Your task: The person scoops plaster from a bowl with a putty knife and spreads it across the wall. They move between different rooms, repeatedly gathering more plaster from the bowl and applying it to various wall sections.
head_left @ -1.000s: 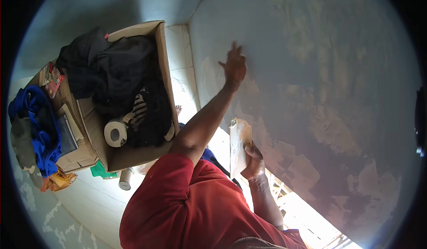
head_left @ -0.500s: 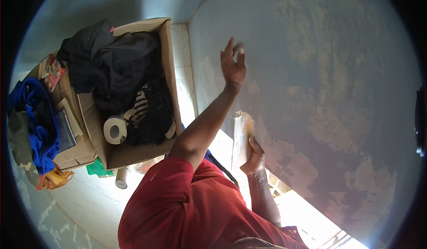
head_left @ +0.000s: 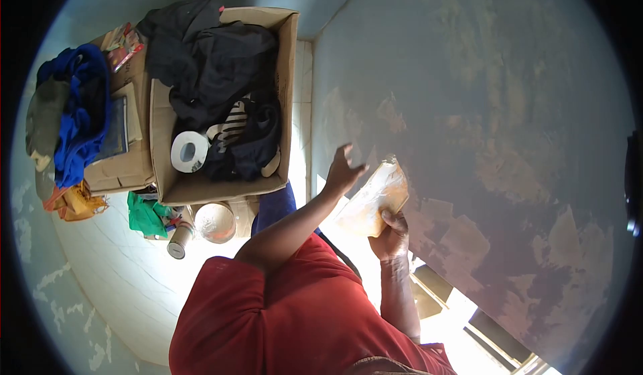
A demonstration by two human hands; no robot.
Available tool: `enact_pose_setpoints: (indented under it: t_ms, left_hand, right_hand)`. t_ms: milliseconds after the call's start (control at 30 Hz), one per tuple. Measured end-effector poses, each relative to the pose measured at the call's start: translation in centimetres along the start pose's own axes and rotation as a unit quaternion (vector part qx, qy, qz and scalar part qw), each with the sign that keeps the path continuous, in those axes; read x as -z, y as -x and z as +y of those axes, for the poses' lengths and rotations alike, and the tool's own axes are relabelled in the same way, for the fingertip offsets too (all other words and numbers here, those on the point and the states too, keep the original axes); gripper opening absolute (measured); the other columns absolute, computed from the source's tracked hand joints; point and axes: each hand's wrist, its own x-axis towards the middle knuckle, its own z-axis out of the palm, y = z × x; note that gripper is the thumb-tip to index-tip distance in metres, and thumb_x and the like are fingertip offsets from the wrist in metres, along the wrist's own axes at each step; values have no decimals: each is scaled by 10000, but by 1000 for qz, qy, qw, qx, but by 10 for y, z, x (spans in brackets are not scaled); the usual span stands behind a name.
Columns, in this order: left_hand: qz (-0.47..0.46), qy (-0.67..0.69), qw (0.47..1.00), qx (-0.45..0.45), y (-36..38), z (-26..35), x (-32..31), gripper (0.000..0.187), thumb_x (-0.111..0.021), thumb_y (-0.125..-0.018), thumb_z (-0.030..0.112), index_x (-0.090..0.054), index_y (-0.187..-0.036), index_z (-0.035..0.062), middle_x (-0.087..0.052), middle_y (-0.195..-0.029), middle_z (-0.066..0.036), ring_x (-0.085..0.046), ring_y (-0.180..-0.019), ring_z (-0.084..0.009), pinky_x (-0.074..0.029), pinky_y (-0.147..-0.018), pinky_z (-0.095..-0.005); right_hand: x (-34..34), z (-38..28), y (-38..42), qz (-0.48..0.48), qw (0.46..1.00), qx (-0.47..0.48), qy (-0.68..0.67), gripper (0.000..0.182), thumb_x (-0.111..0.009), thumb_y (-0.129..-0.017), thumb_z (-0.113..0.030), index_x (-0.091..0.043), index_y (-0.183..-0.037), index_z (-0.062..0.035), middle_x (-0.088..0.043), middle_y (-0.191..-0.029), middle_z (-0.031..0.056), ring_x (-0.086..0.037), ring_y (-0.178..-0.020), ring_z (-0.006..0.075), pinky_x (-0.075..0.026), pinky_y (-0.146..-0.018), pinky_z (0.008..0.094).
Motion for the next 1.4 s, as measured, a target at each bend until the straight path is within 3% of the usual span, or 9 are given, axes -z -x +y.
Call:
enact_pose_setpoints:
  t_ms: [167, 267, 433, 533, 700, 967, 1067, 1300, 1400]
  left_hand:
    - [-202, 128, 971, 26, 67, -60, 36, 663, -755, -751, 141, -422, -1312, 21, -455, -1331, -182, -499, -1188, -304, -420, -979, -402]
    - [-300, -91, 949, -24, 119, 6, 61, 645, -757, -748, 149, -445, -1299, 29, -517, -1267, -161, -497, -1192, -262, -391, -1008, -385]
    - [-134, 23, 976, -171, 160, 36, 64, 397, -684, -828, 140, -556, -1165, -26, -585, -1170, -145, -526, -1100, -182, -407, -938, -306]
    - [-54, 163, 983, -59, 164, 37, 53, 346, -642, -876, 162, -561, -1144, -42, -628, -1076, -91, -561, -988, -146, -420, -895, -279]
    - [-30, 339, 938, -67, 172, 60, 46, 382, -647, -862, 101, -516, -1190, -47, -607, -1119, -104, -551, -1040, -153, -410, -926, -292]
    - [27, 461, 868, -184, 156, 81, 38, 393, -607, -881, 55, -453, -1232, -30, -574, -1165, -109, -544, -1084, -181, -400, -970, -338]
    - [-36, 534, 832, -148, 152, 97, 54, 447, -554, -925, 150, -368, -1314, 33, -501, -1278, -156, -481, -1224, -311, -374, -1036, -530]
    - [-44, 535, 844, -24, 124, 67, 41, 601, -571, -912, 320, -291, -1395, 98, -352, -1442, -108, -363, -1319, -323, -313, -1067, -552]
    - [-33, 518, 855, -19, 101, 61, 24, 573, -604, -892, 190, -315, -1383, 138, -411, -1379, -76, -407, -1283, -291, -345, -1049, -538]
  right_hand:
    - [13, 9, 10, 29, 998, -1, -48, 487, -644, -805, -44, -475, -1262, -32, -582, -1206, 82, -547, -1142, 234, -416, -1021, 399]
    - [8, 13, 13, 37, 998, 43, -12, 380, -586, -850, 4, -506, -1221, -24, -601, -1161, 73, -567, -1108, 213, -442, -996, 379]
    - [14, 18, 20, 9, 995, 35, 96, 324, -577, -872, -15, -542, -1188, -74, -615, -1124, 37, -593, -1043, 192, -476, -939, 376]
    - [13, 18, 25, 8, 996, 0, 89, 220, -611, -878, -89, -606, -1098, -100, -634, -1039, 5, -567, -927, 126, -418, -807, 309]
    - [2, 28, 32, 7, 990, 59, 124, 141, -640, -873, -136, -654, -1009, -99, -645, -995, -2, -542, -977, 129, -358, -898, 339]
    - [-13, 21, 53, -75, 987, 29, 137, 459, -636, -882, -232, -491, -1275, -44, -529, -1247, 37, -460, -1125, 156, -326, -980, 365]
    - [43, 34, 62, -19, 964, -11, 265, 432, -592, -910, -197, -485, -1300, -47, -532, -1262, 57, -495, -1121, 208, -366, -955, 383]
    - [222, 50, 106, 194, 936, -67, 287, 425, -522, -932, -191, -459, -1329, -51, -558, -1220, 81, -540, -1025, 197, -403, -864, 333]
    - [284, 57, 132, 264, 925, -83, 259, 499, -574, -892, -237, -430, -1337, -63, -543, -1234, 107, -495, -1108, 233, -353, -929, 395]
